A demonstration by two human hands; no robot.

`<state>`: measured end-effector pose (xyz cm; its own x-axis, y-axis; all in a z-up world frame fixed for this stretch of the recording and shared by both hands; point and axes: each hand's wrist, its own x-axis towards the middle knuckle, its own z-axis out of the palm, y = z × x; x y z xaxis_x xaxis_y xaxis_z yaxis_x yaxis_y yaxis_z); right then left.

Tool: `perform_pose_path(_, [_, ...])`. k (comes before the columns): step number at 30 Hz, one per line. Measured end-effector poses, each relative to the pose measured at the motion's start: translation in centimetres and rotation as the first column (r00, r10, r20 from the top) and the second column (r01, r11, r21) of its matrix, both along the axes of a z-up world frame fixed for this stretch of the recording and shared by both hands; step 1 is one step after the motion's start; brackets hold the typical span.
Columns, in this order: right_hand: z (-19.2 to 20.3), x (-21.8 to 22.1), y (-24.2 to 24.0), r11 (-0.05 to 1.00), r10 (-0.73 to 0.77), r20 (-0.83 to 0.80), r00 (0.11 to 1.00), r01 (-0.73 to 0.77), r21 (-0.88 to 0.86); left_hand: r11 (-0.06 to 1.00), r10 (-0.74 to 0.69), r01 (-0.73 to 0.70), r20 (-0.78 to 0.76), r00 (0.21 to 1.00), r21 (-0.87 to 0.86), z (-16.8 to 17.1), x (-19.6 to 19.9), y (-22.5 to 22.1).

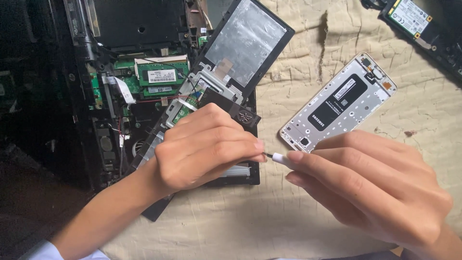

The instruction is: Using a small screwdriver to remove screws and disassemble components from a laptop and a mobile phone frame.

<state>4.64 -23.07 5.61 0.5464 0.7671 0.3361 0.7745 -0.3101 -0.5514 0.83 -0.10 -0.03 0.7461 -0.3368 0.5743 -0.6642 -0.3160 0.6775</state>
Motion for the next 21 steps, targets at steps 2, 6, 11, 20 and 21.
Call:
perform_pose_path(2, [-0.03, 0.01, -0.15, 1.000, 0.029, -0.018, 0.999, -0.029, -0.009, 1.000, -0.029, 0.029, -0.007, 1.000, 0.005, 0.14, -0.02, 0.16])
perform_pose_path(6, [-0.18, 0.17, -0.51, 0.997, 0.061, -0.041, 0.997, -0.063, -0.041, 0.999, -0.032, 0.032, -0.004, 0.999, -0.022, -0.13, -0.03, 0.23])
perform_pose_path(11, [-0.21, 0.02, -0.38, 0.999, 0.053, -0.053, 0.997, -0.054, -0.006, 0.999, -0.040, 0.040, -0.021, 0.999, -0.023, -0.05, -0.12, 0.31])
perform_pose_path(20, [-0.25, -0.36, 0.00, 1.000, -0.010, -0.054, 0.998, 0.011, 0.024, 0.999, -0.022, 0.022, 0.008, 1.000, -0.043, -0.07, -0.12, 0.19])
perform_pose_path(21, [-0.28, -0.26, 0.01, 1.000, -0.013, -0.044, 0.999, 0.014, 0.024, 0.999, -0.025, 0.026, 0.019, 1.000, -0.042, -0.02, -0.06, 0.20])
